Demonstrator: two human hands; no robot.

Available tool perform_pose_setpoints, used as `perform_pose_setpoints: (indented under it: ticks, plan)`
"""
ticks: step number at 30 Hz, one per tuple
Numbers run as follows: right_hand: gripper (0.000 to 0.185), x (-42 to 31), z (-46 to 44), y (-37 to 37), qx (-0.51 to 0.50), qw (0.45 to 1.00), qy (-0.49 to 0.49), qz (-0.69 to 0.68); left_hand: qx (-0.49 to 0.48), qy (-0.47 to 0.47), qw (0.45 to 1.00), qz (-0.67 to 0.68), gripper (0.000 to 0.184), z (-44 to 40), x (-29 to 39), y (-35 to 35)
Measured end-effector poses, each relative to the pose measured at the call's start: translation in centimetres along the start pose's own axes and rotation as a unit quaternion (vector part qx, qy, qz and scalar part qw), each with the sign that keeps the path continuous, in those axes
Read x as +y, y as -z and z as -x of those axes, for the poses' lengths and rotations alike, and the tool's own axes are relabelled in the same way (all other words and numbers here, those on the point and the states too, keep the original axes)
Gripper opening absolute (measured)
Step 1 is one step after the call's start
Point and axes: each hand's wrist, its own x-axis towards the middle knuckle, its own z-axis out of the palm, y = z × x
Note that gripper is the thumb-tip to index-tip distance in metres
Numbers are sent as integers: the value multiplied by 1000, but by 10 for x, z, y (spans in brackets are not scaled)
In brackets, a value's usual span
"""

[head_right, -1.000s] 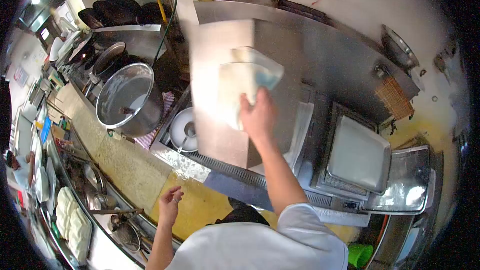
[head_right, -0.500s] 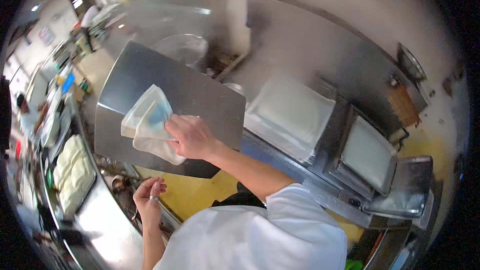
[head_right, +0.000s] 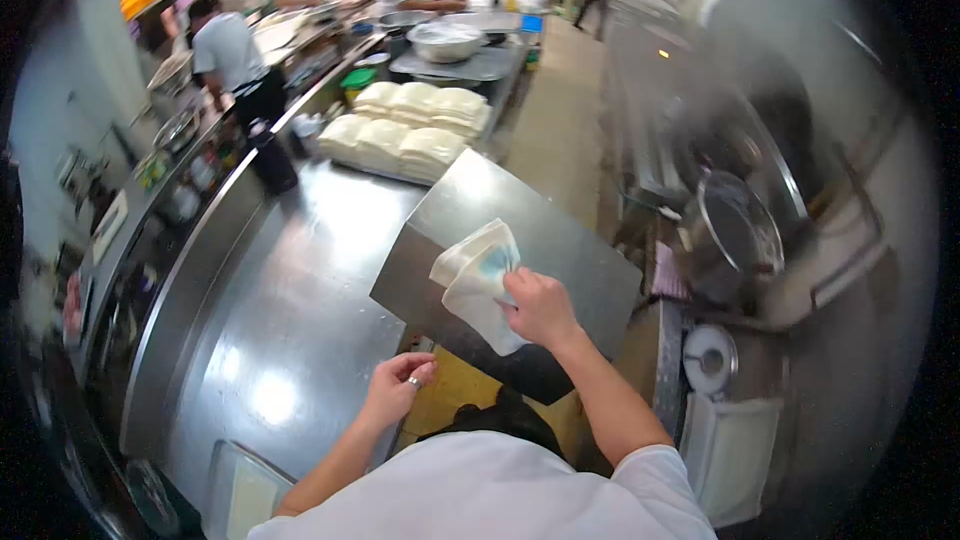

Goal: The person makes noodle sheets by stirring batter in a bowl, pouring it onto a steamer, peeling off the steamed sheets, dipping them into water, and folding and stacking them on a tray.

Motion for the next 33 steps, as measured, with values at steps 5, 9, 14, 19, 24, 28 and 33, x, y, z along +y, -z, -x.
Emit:
perform_pose_setpoints:
  ticks: [5,9,14,19,24,28,33]
  plan:
    - [29,-7,-83,-81,-69,993,59,-76,147,30,986,71,24,9,-15,31]
    - [30,-9,-146,-145,-163,979,62,-106,243,35,963,107,24,12,-18,42]
    - [31,-21,-221,-211,-258,955,22,-145,347,51,933,83,24,10,-2,42]
    - [38,-8,-275,-286,-275,951,25,-138,429,57,894,117,25,0,-1,25]
    - [41,-14,-316,-304,-301,939,46,-162,488,83,862,109,26,-2,-2,12]
    - [42,-9,-330,-328,-294,937,60,-178,509,77,851,101,26,-10,-2,9]
    - [47,0,-331,-333,-247,950,61,-183,489,64,860,127,24,-31,-4,14]
